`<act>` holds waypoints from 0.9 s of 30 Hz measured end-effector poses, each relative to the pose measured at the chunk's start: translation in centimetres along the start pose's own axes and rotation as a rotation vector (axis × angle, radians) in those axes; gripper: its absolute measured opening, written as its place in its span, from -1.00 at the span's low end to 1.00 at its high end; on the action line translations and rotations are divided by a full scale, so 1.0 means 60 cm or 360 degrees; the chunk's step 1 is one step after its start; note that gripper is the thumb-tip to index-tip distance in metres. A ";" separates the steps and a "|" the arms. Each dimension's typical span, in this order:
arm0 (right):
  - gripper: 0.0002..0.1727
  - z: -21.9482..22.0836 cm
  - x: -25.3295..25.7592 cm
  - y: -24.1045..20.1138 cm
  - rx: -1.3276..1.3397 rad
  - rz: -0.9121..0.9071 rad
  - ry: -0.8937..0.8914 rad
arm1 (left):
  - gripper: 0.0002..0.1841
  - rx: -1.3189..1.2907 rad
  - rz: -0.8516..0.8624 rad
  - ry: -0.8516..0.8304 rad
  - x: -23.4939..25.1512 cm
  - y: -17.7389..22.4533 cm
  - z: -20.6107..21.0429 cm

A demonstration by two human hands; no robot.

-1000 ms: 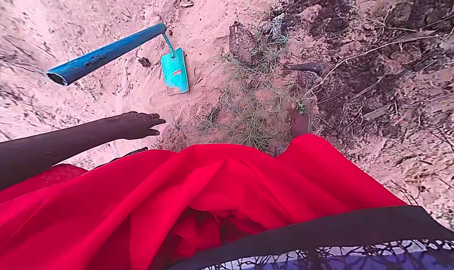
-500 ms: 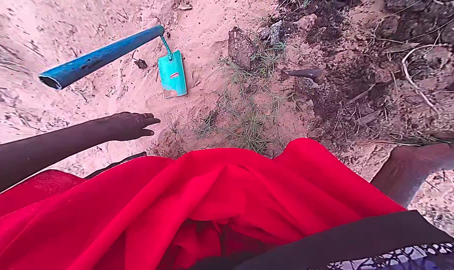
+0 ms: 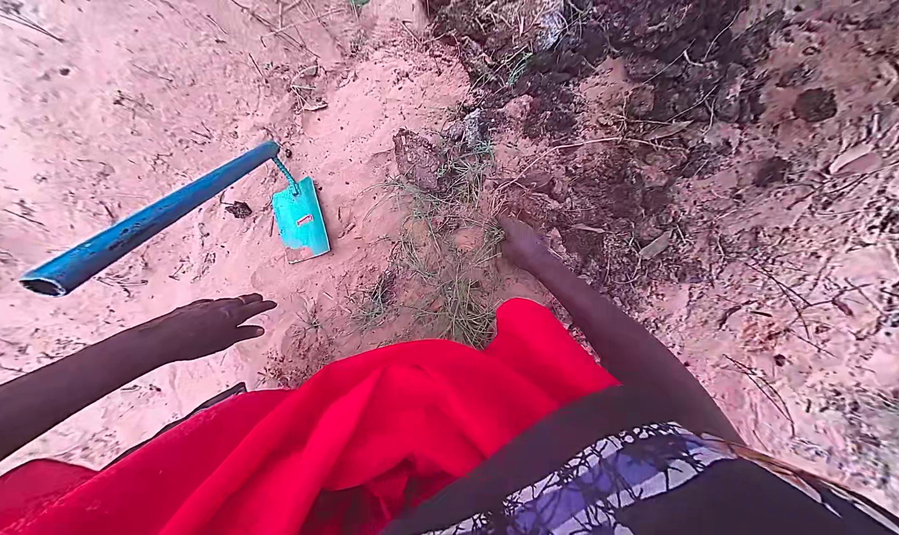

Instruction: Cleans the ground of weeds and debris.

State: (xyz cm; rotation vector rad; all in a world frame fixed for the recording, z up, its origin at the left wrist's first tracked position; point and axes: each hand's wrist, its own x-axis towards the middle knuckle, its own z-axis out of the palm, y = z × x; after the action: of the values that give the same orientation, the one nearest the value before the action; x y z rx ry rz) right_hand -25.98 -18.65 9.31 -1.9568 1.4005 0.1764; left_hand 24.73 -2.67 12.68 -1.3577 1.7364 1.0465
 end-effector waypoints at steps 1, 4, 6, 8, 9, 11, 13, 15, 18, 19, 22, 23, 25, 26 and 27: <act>-0.47 -0.005 0.008 0.007 -0.0010 0.0034 -0.0011 | -0.43 -0.0002 -0.0027 -0.0024 -0.002 -0.003 0.001; -0.37 -0.078 0.038 0.044 -0.0148 0.0201 0.0077 | -0.41 -0.0015 -0.0105 -0.0049 0.000 -0.010 -0.003; -0.31 -0.180 0.048 0.091 -0.0257 0.0379 0.0341 | -0.41 -0.0031 -0.0137 -0.0051 -0.002 -0.011 -0.004; -0.27 -0.317 0.033 0.146 -0.0261 0.0480 0.0726 | -0.41 -0.0048 -0.0174 -0.0041 -0.010 -0.013 -0.008; -0.28 -0.388 0.021 0.173 -0.0226 0.0526 0.0937 | -0.41 -0.0065 -0.0187 -0.0022 -0.012 -0.015 -0.010; -0.39 -0.503 -0.018 0.210 -0.0129 0.0554 0.1244 | -0.41 -0.0091 -0.0211 -0.0012 -0.015 -0.020 -0.010; -0.47 -0.556 -0.060 0.222 0.0047 0.0506 0.1424 | -0.41 -0.0066 -0.0210 -0.0019 -0.013 -0.030 -0.007; -0.44 -0.546 -0.082 0.223 0.0321 0.0479 0.1668 | -0.41 -0.0031 -0.0204 -0.0064 -0.004 -0.036 -0.008; -0.38 -0.435 -0.093 0.202 0.0540 0.0546 0.1783 | -0.41 -0.0033 -0.0226 -0.0093 0.005 -0.031 -0.011; -0.41 -0.381 -0.099 0.190 0.0535 0.0549 0.1710 | -0.41 -0.0039 -0.0212 -0.0081 0.006 -0.027 -0.014; -0.57 -0.224 -0.137 0.124 0.0447 0.0616 0.1377 | -0.41 -0.0067 -0.0102 0.0006 0.022 -0.021 -0.023; -0.58 -0.178 -0.147 0.110 0.0421 0.0644 0.1311 | -0.41 -0.0093 -0.0072 0.0012 0.023 -0.018 -0.022; -0.54 -0.106 -0.169 0.092 0.0415 0.0696 0.1287 | -0.42 -0.0127 -0.0046 -0.0005 0.026 -0.016 -0.015; -0.53 -0.084 -0.181 0.088 0.0398 0.0700 0.1332 | -0.42 -0.0129 -0.0051 -0.0018 0.029 -0.016 -0.013; -0.57 -0.069 -0.192 0.090 0.0335 0.0701 0.1405 | -0.42 -0.0125 -0.0064 -0.0030 0.031 -0.016 -0.014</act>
State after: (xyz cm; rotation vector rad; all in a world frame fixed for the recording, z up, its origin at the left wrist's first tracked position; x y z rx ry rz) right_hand -36.47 -13.15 15.47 -1.5613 2.2832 -0.6917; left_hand 25.21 -4.35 11.28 -1.4209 1.6629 1.1116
